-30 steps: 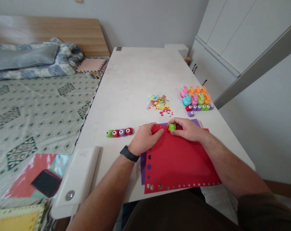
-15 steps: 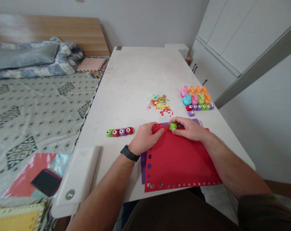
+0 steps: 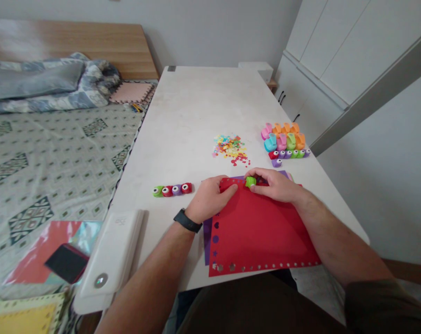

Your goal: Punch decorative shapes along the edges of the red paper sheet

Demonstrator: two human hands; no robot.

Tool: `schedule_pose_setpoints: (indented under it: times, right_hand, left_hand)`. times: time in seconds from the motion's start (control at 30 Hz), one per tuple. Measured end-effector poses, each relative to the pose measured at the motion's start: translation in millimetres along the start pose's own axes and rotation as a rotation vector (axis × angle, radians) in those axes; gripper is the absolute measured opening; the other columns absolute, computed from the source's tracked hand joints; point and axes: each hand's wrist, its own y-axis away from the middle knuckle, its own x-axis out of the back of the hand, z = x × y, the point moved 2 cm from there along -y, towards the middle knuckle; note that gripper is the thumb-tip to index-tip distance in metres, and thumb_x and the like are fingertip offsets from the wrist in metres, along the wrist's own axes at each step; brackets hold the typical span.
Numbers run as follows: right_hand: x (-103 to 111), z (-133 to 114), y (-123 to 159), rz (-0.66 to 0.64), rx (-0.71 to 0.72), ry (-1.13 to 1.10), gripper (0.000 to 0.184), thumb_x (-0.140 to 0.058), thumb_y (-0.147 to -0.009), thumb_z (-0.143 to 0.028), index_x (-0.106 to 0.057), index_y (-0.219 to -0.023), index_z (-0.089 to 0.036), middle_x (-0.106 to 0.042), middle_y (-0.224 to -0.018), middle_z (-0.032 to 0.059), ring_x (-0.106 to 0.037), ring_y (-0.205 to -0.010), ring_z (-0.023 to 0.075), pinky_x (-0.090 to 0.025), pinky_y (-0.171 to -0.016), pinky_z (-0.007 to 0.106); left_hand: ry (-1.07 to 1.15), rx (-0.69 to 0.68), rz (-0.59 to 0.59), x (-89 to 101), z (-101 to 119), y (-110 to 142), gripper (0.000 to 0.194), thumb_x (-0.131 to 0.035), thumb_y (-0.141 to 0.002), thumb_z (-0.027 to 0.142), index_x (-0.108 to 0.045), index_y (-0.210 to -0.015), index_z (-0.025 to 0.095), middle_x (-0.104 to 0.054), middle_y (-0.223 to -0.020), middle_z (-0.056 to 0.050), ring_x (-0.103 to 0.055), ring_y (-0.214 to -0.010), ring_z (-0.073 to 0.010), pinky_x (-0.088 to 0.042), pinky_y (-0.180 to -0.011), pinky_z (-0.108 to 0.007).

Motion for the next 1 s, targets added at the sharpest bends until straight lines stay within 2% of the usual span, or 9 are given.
schedule_pose_setpoints:
  times: [0.5,1.0]
  right_hand:
    - [-1.4,-1.5,0.3,0.014,0.021,0.033,0.036,-0.068,-0.089,-0.034,-0.065,-0.122,-0.021,-0.071,-0.115,0.0065,-0.065,-0.099,0.0220,-0.048,-0.090,0.034]
    - [-4.4,3.8,-0.9,0.007,-0.002,-0.004,0.034,-0.072,-0.085,-0.033,-0.067,-0.117,-0.021,-0.072,-0.104,0.0050,-0.064,-0.092,0.0207,-0.050,-0.086,0.034]
  left_hand:
    - [0.006,0.005,0.002,-0.1,-0.8,0.2,0.031,-0.055,-0.094,0.043,-0.072,-0.095,0.018,-0.073,-0.079,-0.003,-0.063,-0.068,-0.0178,-0.043,-0.061,-0.027]
    - [-0.013,-0.014,-0.004,1.1,0.5,0.6,0.031,-0.054,-0.094,0.042,-0.073,-0.092,0.017,-0.072,-0.078,-0.003,-0.061,-0.067,-0.0173,-0.044,-0.063,-0.027]
